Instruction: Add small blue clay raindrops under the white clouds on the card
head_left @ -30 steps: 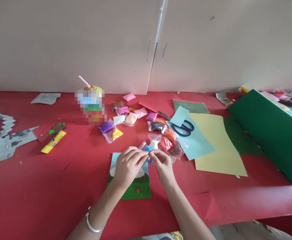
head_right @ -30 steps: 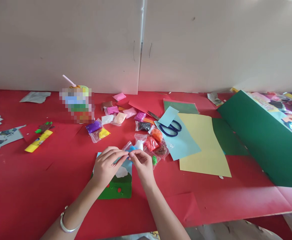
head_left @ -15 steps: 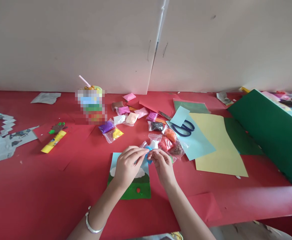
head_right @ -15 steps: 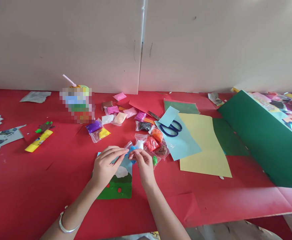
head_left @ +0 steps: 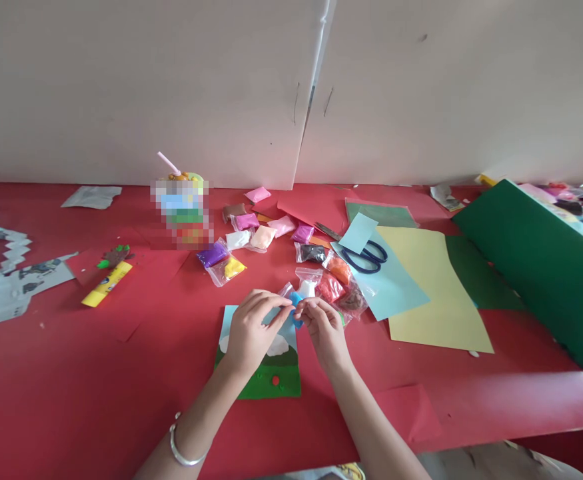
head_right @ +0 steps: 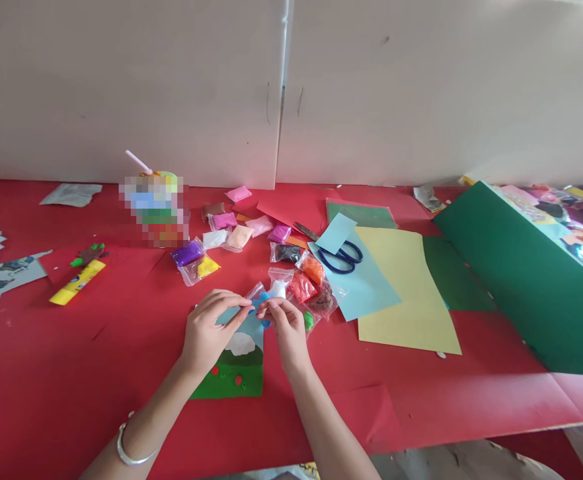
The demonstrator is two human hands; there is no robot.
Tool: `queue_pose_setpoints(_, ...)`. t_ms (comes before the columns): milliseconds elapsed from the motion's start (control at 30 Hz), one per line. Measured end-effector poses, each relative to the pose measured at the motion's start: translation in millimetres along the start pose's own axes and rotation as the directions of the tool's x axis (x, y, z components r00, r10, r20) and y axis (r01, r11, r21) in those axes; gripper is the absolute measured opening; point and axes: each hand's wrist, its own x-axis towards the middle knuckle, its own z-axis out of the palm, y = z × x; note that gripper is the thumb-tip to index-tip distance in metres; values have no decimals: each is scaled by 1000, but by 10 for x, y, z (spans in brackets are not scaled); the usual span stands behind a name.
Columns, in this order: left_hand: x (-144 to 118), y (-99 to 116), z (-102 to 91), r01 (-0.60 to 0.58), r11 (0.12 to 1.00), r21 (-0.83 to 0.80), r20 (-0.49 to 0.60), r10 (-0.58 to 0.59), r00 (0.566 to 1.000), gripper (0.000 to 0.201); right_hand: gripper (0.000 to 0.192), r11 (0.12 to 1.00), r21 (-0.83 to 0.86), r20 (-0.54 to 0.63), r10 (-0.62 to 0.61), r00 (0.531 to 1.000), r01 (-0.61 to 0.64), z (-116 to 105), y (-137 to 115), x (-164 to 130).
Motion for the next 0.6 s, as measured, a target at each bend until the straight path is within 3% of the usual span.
queue_pose_setpoints(367,17,15,-33,40,998,-47,0,-40,999,10,24,999,-37,-7,16,1000,-16,15,-21,-2)
queue_pose_setpoints(600,-4,11,-44,54,997,-54,11,-53,999,26,24,998,-62,-12,22,1000,-23,-9,3,1)
